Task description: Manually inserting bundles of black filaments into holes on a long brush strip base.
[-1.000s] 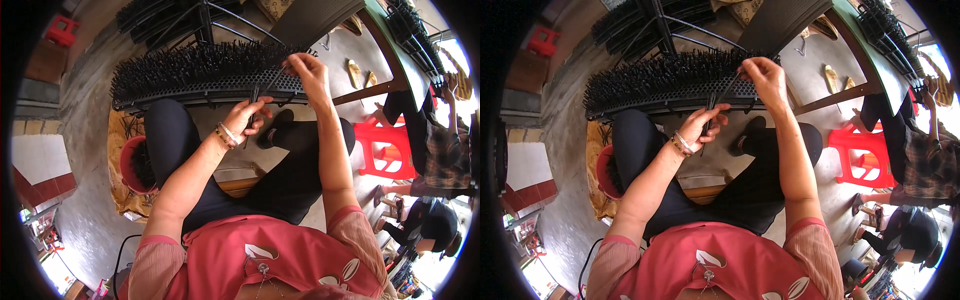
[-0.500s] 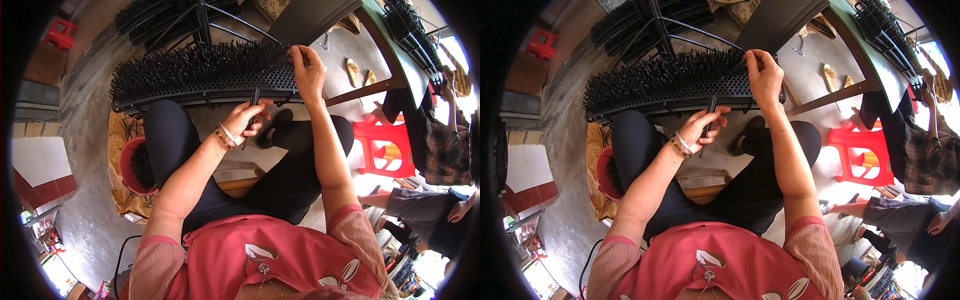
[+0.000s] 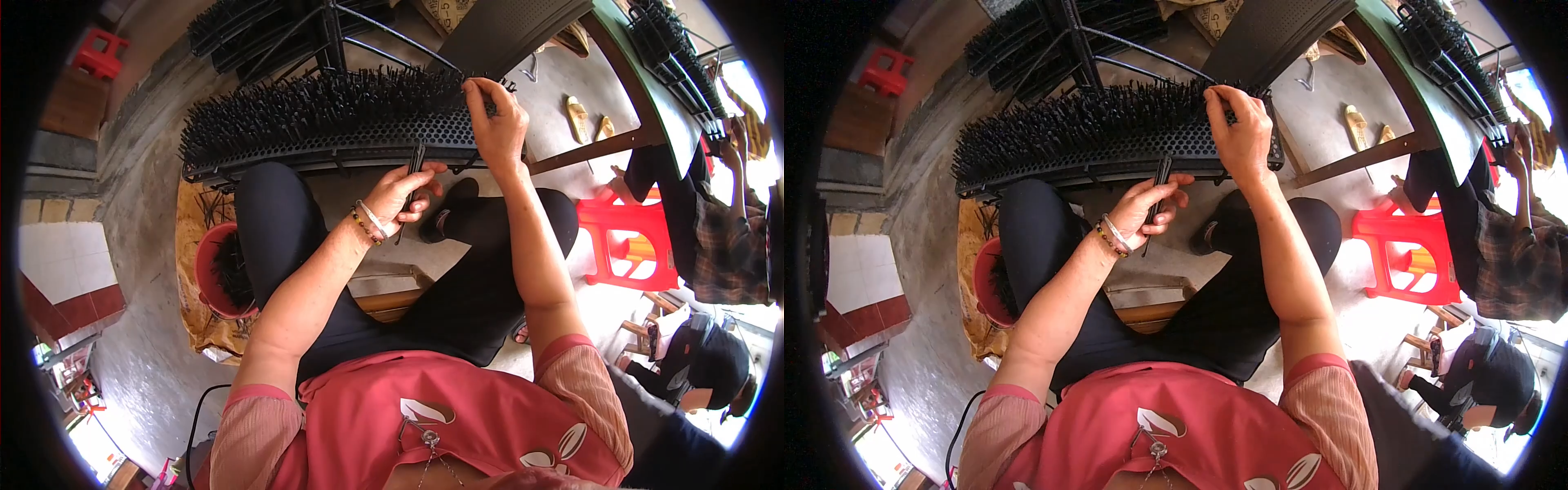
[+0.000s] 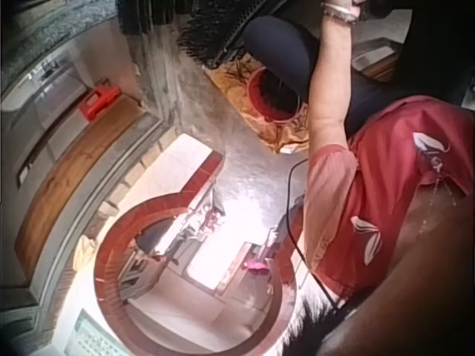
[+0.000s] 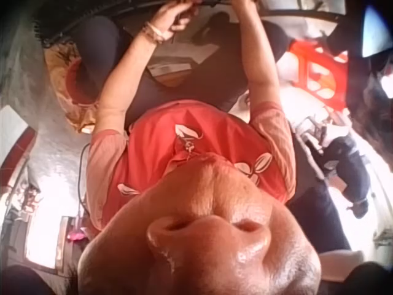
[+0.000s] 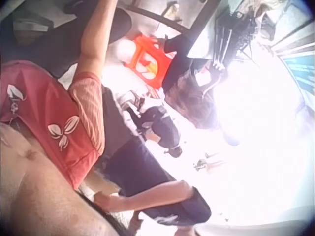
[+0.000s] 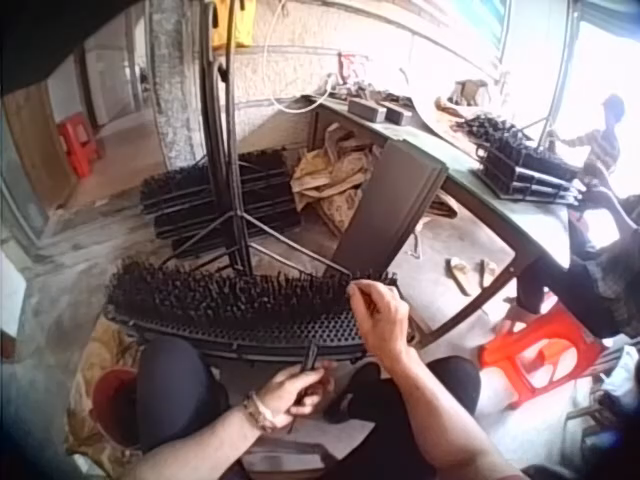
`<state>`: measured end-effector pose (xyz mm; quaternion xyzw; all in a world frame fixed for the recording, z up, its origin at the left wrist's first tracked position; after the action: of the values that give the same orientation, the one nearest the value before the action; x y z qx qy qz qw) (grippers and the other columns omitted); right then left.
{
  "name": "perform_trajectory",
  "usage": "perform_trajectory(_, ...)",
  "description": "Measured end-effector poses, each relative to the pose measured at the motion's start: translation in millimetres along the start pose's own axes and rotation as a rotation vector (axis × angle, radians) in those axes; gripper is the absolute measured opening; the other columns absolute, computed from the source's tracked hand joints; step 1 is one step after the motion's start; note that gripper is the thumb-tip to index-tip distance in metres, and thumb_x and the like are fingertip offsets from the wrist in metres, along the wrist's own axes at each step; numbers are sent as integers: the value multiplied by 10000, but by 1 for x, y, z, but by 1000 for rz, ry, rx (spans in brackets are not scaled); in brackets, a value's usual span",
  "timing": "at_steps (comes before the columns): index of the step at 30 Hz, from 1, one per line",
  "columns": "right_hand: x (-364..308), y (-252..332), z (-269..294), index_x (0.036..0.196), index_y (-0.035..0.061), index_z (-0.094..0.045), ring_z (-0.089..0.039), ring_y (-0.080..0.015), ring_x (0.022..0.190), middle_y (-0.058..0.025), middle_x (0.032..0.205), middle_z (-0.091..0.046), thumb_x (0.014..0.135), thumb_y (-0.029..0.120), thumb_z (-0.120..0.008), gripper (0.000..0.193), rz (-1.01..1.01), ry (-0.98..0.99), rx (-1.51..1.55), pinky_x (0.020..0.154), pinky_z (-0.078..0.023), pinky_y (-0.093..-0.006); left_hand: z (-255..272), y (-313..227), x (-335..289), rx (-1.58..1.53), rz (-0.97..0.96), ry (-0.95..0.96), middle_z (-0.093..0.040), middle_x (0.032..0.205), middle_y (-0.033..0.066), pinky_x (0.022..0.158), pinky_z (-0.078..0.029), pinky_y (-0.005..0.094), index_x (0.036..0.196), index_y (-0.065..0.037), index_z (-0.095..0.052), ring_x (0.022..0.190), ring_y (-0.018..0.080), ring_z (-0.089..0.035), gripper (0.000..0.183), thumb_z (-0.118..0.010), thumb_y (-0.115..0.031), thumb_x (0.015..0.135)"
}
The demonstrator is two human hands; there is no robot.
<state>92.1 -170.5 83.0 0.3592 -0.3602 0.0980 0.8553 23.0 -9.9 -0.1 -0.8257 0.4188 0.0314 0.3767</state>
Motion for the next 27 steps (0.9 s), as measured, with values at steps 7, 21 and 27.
perform_trajectory(7,3,11,-2,904,36,-671,-624,-202,765,-80,823,-675,808,81,-666,105,28,102,38,714,-484,-295,-1,-1,-1,8,7,-13,-544,857,31,382,-259,137,1199,-45,-520,557,30,-395,311,-500,-201,931)
perform_trajectory(21,6,14,-9,915,33,-658,-619,-228,816,-85,861,-670,821,80,-653,106,148,191,63,720,-484,-309,-2,1,0,15,27,-21,-538,843,44,378,-256,142,1165,-49,-532,549,38,-400,288,-535,-178,907)
perform_trajectory(27,9,17,-10,914,31,-655,-620,-238,823,-88,861,-669,815,70,-654,107,188,212,74,728,-487,-315,-1,2,2,9,35,-17,-539,836,40,377,-266,140,1162,-47,-537,542,33,-397,285,-538,-169,905)
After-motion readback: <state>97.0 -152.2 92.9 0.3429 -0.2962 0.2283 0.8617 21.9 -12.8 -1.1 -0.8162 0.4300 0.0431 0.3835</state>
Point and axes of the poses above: each hand's wrist, its own x-axis towards the middle knuckle, its own z-axis out of the back of the hand, y = z × x, the point moved 4 cm from there along x, towards the middle knuckle
